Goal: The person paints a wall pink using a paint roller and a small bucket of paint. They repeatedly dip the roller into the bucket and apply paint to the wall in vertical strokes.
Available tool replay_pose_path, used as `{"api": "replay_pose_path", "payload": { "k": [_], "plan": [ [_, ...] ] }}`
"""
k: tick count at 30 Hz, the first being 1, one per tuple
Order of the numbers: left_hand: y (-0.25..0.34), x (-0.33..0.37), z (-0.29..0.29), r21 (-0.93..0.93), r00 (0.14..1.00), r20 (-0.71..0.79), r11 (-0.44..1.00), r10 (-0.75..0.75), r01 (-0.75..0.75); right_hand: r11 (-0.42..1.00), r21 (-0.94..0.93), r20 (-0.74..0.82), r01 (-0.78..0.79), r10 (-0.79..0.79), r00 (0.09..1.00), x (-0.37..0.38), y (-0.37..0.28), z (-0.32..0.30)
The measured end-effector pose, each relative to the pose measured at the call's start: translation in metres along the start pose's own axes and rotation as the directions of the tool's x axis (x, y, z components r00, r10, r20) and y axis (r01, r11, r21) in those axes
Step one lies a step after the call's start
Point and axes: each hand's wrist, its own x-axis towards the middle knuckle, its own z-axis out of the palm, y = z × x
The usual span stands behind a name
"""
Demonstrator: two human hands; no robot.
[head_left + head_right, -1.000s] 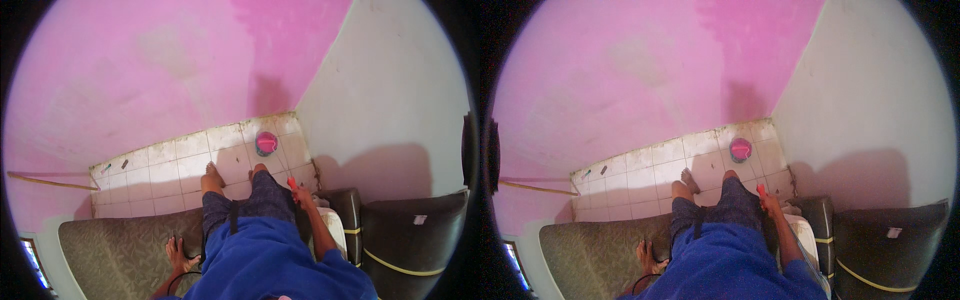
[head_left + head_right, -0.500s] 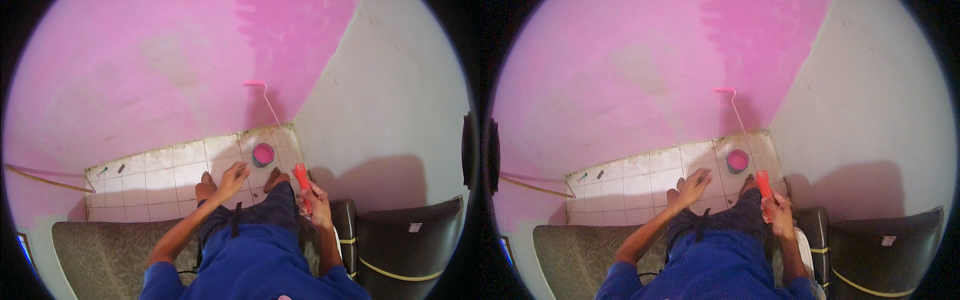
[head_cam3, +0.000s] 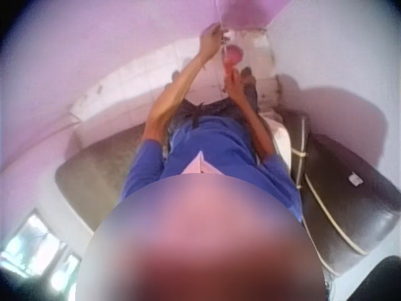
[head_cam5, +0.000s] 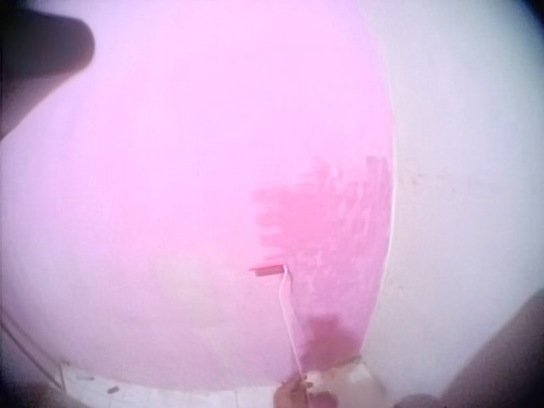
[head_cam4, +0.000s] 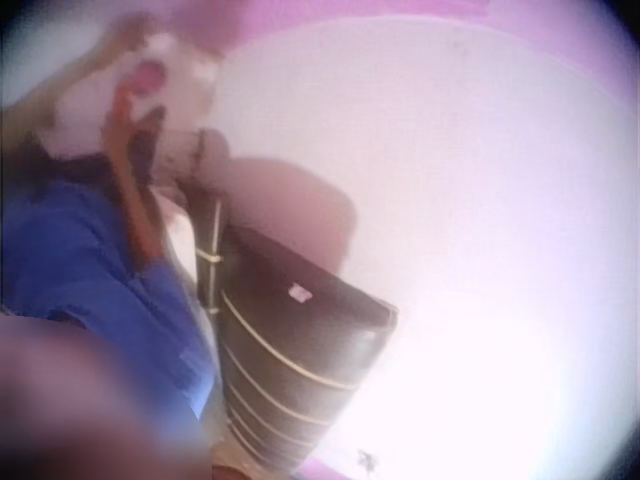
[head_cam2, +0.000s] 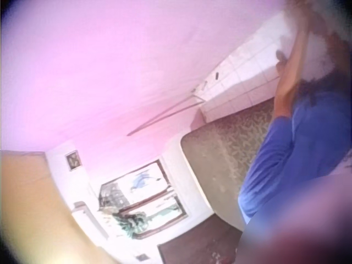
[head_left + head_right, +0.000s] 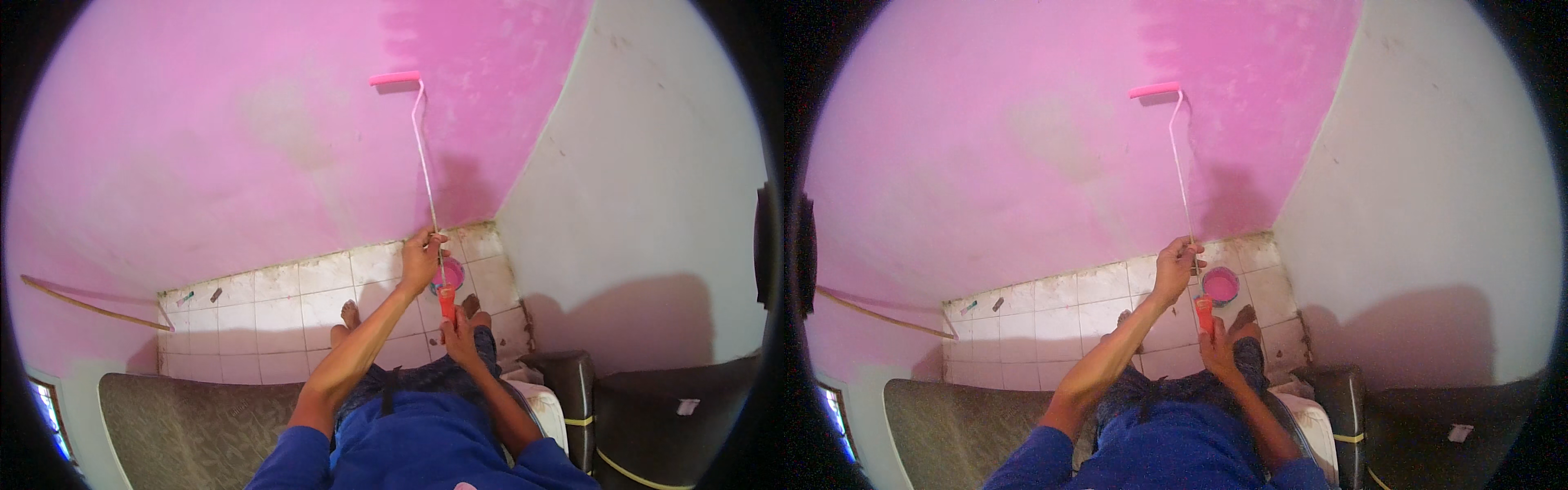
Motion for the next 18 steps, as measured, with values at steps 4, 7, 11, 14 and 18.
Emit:
{"api": "replay_pose_path", "payload": {
  "k": [4, 7, 11, 14, 18],
  "plan": [
    [-0.011, 0.021, -0.022, 0.021, 0.997, -0.062, 0.999, 0.039, -0.038, 0.968, -0.192, -0.066, 0.160, -0.175, 0.982, 0.019, -0.006, 0.019],
    [-0.008, 0.035, -0.025, -0.013, 0.988, -0.127, 0.995, 0.092, -0.094, 0.975, -0.158, -0.078, 0.157, -0.171, 0.982, 0.040, -0.012, 0.029],
    [-0.025, 0.050, -0.040, 0.069, 0.984, -0.134, 0.991, 0.119, -0.111, 0.969, -0.166, -0.084, 0.184, -0.200, 0.976, 0.059, 0.017, 0.054],
    [-0.051, 0.048, -0.051, 0.159, 0.985, -0.159, 0.986, 0.073, -0.047, 0.954, -0.277, -0.089, 0.117, -0.147, 0.985, 0.058, 0.042, 0.073],
    [-0.057, 0.048, -0.044, 0.208, 0.983, -0.181, 0.978, 0.020, 0.018, 0.958, -0.235, -0.146, 0.162, -0.199, 0.969, 0.059, 0.056, 0.077]
  ]
}}
